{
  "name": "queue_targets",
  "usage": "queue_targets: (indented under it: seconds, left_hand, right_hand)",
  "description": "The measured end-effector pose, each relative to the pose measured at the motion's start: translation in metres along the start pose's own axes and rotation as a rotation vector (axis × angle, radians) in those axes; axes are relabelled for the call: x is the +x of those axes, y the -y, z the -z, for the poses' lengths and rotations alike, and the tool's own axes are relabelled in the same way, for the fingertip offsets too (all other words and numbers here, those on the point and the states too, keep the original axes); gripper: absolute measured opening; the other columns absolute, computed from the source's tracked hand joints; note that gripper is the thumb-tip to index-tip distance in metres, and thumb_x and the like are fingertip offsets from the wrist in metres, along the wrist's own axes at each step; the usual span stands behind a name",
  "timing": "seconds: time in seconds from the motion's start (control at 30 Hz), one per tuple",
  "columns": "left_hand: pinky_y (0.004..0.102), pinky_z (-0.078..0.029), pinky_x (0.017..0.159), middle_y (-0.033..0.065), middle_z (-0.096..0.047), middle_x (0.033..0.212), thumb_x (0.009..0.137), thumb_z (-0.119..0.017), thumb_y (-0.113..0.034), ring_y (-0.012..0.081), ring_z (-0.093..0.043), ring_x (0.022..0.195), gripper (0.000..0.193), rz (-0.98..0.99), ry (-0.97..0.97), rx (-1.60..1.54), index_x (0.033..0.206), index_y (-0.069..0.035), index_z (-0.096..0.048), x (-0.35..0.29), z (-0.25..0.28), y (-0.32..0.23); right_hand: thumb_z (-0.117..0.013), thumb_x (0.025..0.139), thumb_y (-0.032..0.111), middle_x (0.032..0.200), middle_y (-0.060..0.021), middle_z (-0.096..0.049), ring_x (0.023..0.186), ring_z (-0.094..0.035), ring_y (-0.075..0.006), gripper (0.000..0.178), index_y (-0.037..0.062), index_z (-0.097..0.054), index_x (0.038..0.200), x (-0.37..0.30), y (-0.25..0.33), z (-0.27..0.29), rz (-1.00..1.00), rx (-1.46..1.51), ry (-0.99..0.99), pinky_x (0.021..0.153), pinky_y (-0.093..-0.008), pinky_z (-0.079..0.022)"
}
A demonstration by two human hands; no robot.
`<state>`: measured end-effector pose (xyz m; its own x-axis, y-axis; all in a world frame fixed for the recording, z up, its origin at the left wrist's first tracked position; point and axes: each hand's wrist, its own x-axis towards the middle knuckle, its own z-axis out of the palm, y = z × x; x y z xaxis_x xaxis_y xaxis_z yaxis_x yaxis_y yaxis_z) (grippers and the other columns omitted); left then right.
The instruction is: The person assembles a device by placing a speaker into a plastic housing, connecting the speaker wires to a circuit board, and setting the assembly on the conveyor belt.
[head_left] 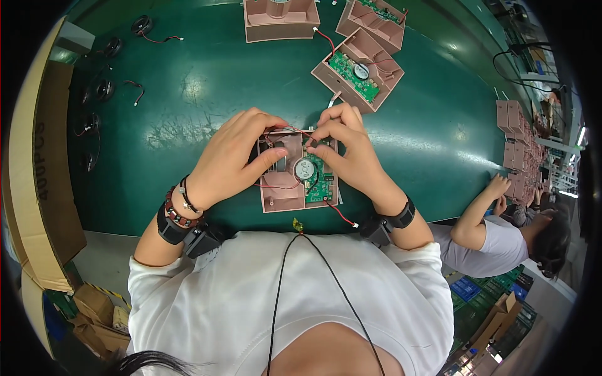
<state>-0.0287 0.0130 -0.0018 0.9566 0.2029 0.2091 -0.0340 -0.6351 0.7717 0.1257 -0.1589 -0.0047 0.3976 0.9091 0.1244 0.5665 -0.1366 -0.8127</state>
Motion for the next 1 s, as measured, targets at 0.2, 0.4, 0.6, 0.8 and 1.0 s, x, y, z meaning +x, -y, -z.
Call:
queue_targets:
  seconds: [0.2, 0.4, 0.6, 0.8, 1.0]
  left_hand:
    - [0.0374, -0.044, 0.080, 0.0099, -0.056, 0.098, 0.085, -0.064, -0.023, 0.0294, -0.054, 0.090, 0.032, 0.012, 0.026, -0.002, 0.110, -0.004, -0.057, 0.000, 0.001, -0.001]
    - [0.0371, -0.043, 0.078, 0.0088, -0.057, 0.098, 0.084, -0.066, -0.023, 0.0285, -0.054, 0.089, 0.030, 0.011, 0.000, -0.035, 0.107, -0.005, -0.059, 0.001, 0.000, -0.002]
    - [0.0354, -0.042, 0.077, 0.0048, -0.058, 0.093, 0.082, -0.068, -0.019, 0.0253, -0.054, 0.085, 0.018, -0.083, -0.073, 0.007, 0.096, -0.008, -0.063, 0.004, -0.002, -0.006]
    - [0.0336, -0.038, 0.072, 0.0016, -0.057, 0.084, 0.080, -0.070, -0.017, 0.0218, -0.051, 0.080, 0.009, -0.130, -0.156, 0.016, 0.082, -0.009, -0.065, 0.003, -0.002, -0.010]
    - [0.0330, -0.036, 0.070, 0.0016, -0.056, 0.081, 0.079, -0.070, -0.016, 0.0210, -0.051, 0.077, 0.009, -0.129, -0.173, 0.014, 0.080, -0.008, -0.065, 0.002, -0.002, -0.011]
  right_hand:
    - [-0.074, 0.069, 0.000, 0.105, -0.0062, -0.050, 0.094, -0.045, -0.0237, 0.019, 0.0077, -0.064, 0.084, -0.001, 0.004, 0.000, 0.174, -0.241, -0.049, 0.081, -0.0338, -0.039]
    - [-0.074, 0.068, 0.000, 0.106, -0.0073, -0.051, 0.093, -0.046, -0.0252, 0.021, 0.0078, -0.063, 0.084, 0.001, 0.008, 0.001, 0.197, -0.238, -0.050, 0.082, -0.0368, -0.038]
    - [-0.074, 0.068, 0.002, 0.106, -0.0066, -0.052, 0.094, -0.046, -0.0256, 0.022, 0.0088, -0.063, 0.084, -0.001, 0.017, 0.000, 0.209, -0.320, -0.052, 0.082, -0.0375, -0.037]
    - [-0.075, 0.068, 0.003, 0.106, -0.0061, -0.053, 0.095, -0.047, -0.0258, 0.022, 0.0091, -0.063, 0.085, -0.005, 0.017, 0.000, 0.190, -0.320, -0.075, 0.083, -0.0367, -0.036]
    - [-0.074, 0.069, 0.002, 0.099, -0.0046, -0.057, 0.090, -0.050, -0.0235, 0.020, 0.0093, -0.063, 0.084, -0.006, 0.019, -0.002, 0.192, -0.273, -0.134, 0.081, -0.0344, -0.034]
